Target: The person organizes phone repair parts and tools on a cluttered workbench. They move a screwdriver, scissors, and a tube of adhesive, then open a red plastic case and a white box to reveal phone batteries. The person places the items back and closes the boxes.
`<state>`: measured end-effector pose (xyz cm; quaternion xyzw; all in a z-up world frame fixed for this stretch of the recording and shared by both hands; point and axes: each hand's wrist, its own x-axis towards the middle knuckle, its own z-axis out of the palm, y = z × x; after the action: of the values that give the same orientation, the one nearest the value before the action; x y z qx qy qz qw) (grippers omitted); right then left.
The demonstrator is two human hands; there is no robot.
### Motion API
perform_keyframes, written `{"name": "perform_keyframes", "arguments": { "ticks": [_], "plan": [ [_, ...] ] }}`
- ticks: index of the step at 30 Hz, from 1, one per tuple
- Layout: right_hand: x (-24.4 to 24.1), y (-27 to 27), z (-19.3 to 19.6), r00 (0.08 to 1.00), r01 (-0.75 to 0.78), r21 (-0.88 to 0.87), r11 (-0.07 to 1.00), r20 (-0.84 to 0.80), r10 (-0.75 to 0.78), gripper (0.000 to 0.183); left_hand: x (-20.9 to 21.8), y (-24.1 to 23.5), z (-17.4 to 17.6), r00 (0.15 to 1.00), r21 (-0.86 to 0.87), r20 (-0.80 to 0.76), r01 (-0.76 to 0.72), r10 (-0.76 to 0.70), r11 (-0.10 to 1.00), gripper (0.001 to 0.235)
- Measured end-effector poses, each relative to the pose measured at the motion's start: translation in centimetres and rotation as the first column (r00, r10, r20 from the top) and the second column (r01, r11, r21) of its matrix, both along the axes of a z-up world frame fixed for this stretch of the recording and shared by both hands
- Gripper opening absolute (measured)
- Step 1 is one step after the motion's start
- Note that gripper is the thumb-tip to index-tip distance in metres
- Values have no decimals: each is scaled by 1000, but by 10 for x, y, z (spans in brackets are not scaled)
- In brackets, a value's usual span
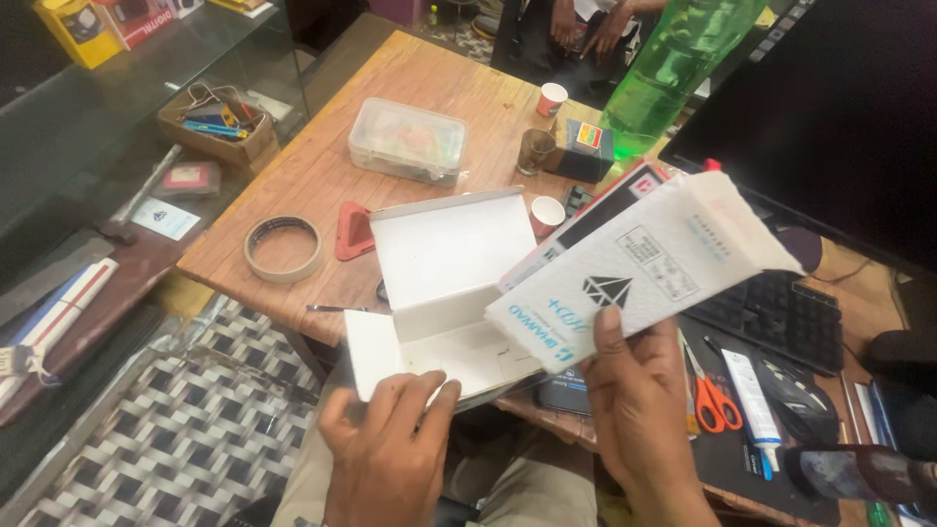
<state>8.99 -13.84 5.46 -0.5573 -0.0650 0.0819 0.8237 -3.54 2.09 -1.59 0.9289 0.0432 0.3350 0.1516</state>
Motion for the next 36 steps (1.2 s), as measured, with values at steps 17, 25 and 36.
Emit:
{"name": "perform_keyframes", "arguments": {
  "ticks": [17, 25, 36],
  "plan": [
    [39, -11, 8, 730, 25, -893, 450, 323, 602, 48, 1, -2, 7, 990, -66, 22, -141, 142, 988, 22],
    [23, 24, 46, 399, 457, -857, 238, 437, 807, 52, -1, 3, 1, 990, -138, 24, -136, 141, 981, 24],
    [24, 41, 58, 466, 445, -891, -88, 147, 872, 69, 0, 16, 2, 999, -189, 24, -26, 31, 982, 27]
  ]
}}
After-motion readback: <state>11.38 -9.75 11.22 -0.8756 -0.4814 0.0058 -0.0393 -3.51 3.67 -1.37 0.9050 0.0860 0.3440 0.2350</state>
